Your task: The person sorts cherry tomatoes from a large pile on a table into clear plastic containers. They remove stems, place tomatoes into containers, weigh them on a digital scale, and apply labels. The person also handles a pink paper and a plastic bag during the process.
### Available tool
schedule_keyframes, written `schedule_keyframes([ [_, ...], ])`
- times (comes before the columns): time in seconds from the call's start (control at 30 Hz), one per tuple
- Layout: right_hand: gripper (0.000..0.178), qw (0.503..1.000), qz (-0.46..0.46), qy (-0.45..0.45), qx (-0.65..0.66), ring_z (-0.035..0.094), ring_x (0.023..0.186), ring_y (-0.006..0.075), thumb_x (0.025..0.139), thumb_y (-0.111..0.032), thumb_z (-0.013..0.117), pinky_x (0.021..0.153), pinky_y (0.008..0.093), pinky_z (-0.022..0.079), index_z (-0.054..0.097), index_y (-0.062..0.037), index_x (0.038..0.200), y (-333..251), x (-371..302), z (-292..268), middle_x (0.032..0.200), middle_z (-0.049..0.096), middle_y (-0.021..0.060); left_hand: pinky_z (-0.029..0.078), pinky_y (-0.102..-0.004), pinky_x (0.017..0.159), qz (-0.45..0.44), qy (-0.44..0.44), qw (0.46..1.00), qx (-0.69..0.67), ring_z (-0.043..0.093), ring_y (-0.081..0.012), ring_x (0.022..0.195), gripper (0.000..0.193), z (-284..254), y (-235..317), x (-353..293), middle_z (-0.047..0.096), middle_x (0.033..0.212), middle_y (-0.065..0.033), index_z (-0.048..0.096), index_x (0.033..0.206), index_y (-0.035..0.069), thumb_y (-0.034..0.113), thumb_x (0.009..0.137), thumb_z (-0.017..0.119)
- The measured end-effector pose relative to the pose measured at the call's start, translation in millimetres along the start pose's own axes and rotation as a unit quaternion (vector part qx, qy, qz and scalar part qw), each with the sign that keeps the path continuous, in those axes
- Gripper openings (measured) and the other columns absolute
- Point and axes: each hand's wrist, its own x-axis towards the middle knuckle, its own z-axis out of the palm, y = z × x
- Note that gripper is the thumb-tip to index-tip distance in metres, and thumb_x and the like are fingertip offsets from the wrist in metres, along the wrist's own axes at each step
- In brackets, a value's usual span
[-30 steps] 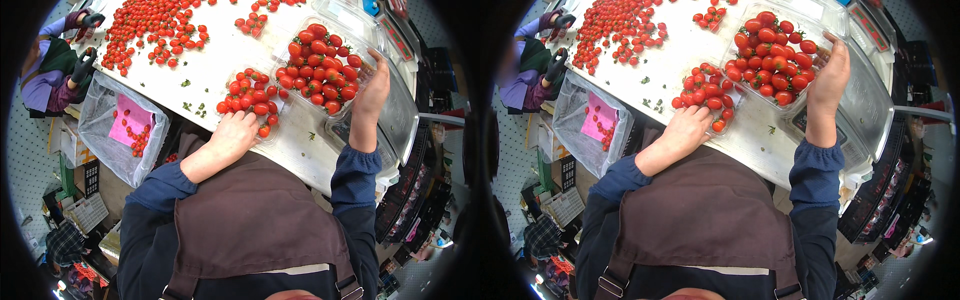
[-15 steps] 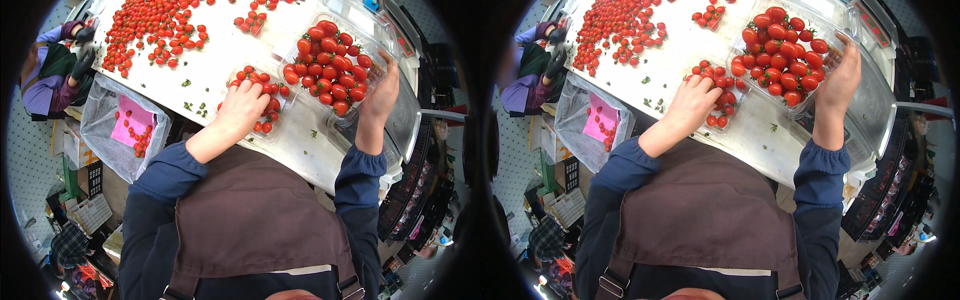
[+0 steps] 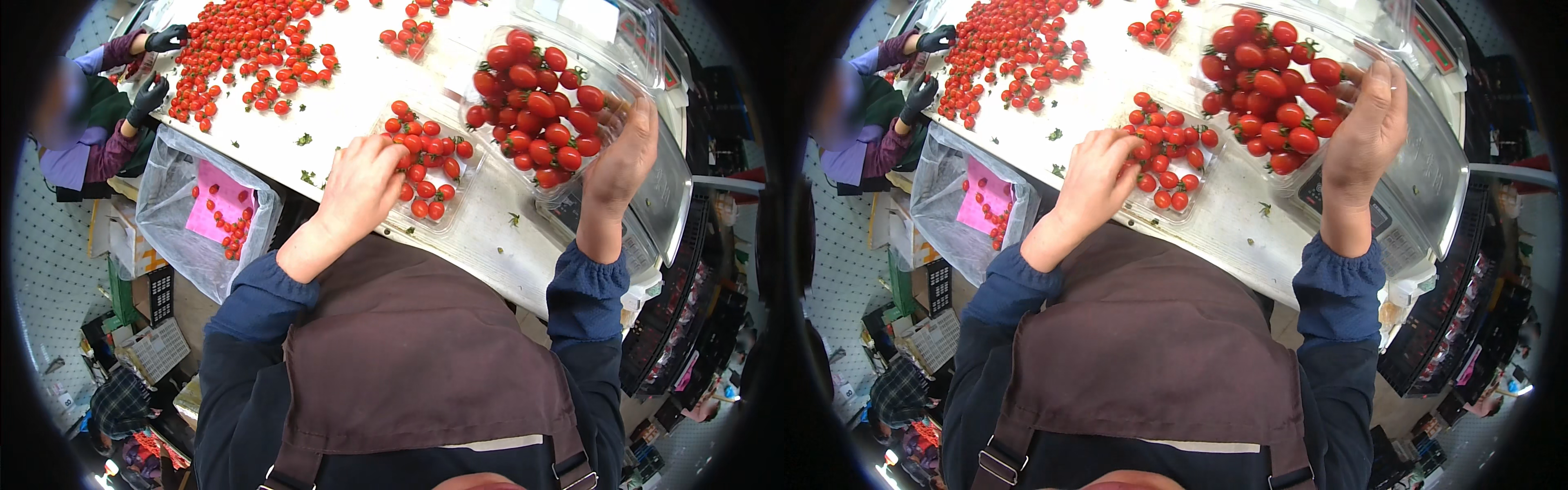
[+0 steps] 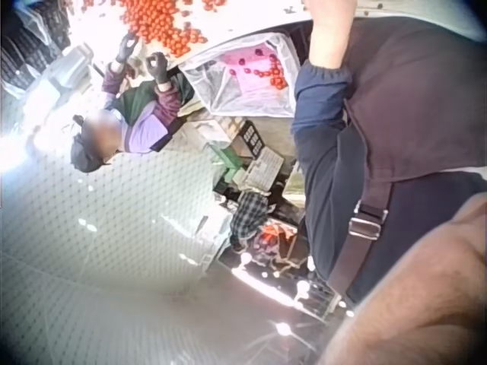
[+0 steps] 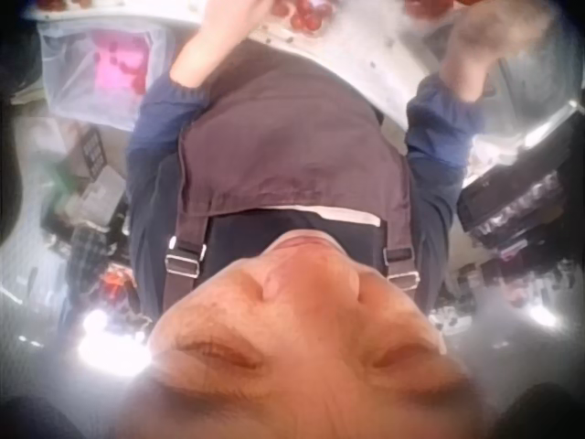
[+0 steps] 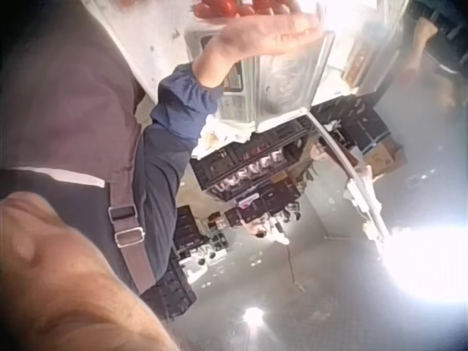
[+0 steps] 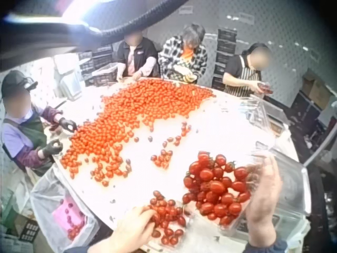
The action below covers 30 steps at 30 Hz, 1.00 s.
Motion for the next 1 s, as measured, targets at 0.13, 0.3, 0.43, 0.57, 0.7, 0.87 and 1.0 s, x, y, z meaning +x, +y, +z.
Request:
schedule_keyframes([
  [0.13,0.040,0.999,-0.012,-0.030,0.004,0.065,0.077,0.0116,0.104,-0.036,0.039,0.063,0.0236,0.049,0.060,-0.0041,0.117,0,-9,15,0.095,0.067,0.0087,0.044,-0.0425,0.088,-0.048,0.084,0.995,0.012,0.055,-0.0336,0.104,0.035,7,-7,2,0.059,0.111,-0.0139,0.059,0.116,0.002,0.002,0.081,0.063],
  [0.3,0.042,0.999,0.032,-0.028,0.012,0.066,0.075,0.0154,0.104,-0.037,0.037,0.059,0.0247,0.050,0.058,-0.0028,0.119,9,1,12,0.092,0.066,0.0113,0.044,-0.0421,0.090,-0.070,0.094,0.993,-0.031,0.055,-0.0344,0.104,0.035,7,-12,2,0.060,0.113,-0.0153,0.059,0.117,0.001,0.000,0.082,0.060],
  [0.43,0.044,0.998,0.065,-0.020,0.005,0.066,0.074,0.0168,0.104,-0.038,0.036,0.059,0.0255,0.050,0.057,-0.0031,0.121,21,8,2,0.092,0.065,0.0123,0.043,-0.0424,0.092,-0.055,0.065,0.996,-0.021,0.054,-0.0328,0.106,0.037,3,-9,3,0.060,0.114,-0.0134,0.060,0.118,0.005,0.002,0.082,0.062],
  [0.57,0.045,0.996,0.083,0.007,0.015,0.066,0.074,0.0177,0.104,-0.039,0.036,0.058,0.0257,0.051,0.056,-0.0030,0.121,28,12,-7,0.092,0.065,0.0129,0.041,-0.0421,0.091,-0.006,0.014,0.999,0.039,0.054,-0.0294,0.108,0.037,10,-3,0,0.059,0.115,-0.0097,0.062,0.117,0.010,0.008,0.081,0.068],
  [0.7,0.045,0.996,0.086,0.018,0.019,0.066,0.074,0.0189,0.103,-0.039,0.037,0.058,0.0269,0.052,0.056,-0.0028,0.122,25,14,-12,0.092,0.065,0.0138,0.041,-0.0417,0.088,0.004,-0.022,0.996,0.088,0.054,-0.0278,0.104,0.036,11,-3,-1,0.058,0.111,-0.0071,0.062,0.116,0.012,0.014,0.081,0.071],
  [0.87,0.046,0.996,0.080,0.033,0.028,0.067,0.074,0.0207,0.103,-0.039,0.036,0.058,0.0288,0.053,0.056,-0.0018,0.122,23,19,-22,0.093,0.065,0.0144,0.042,-0.0427,0.084,-0.040,0.018,0.994,0.095,0.054,-0.0283,0.100,0.037,18,-4,7,0.058,0.107,-0.0073,0.059,0.115,0.009,0.014,0.081,0.071],
  [1.0,0.046,0.996,0.075,0.036,0.028,0.067,0.075,0.0215,0.103,-0.039,0.036,0.058,0.0292,0.053,0.055,-0.0010,0.122,21,17,-22,0.093,0.065,0.0150,0.042,-0.0433,0.082,-0.045,-0.015,0.990,0.132,0.053,-0.0294,0.098,0.036,26,-7,17,0.058,0.104,-0.0086,0.058,0.114,0.007,0.012,0.081,0.070],
])
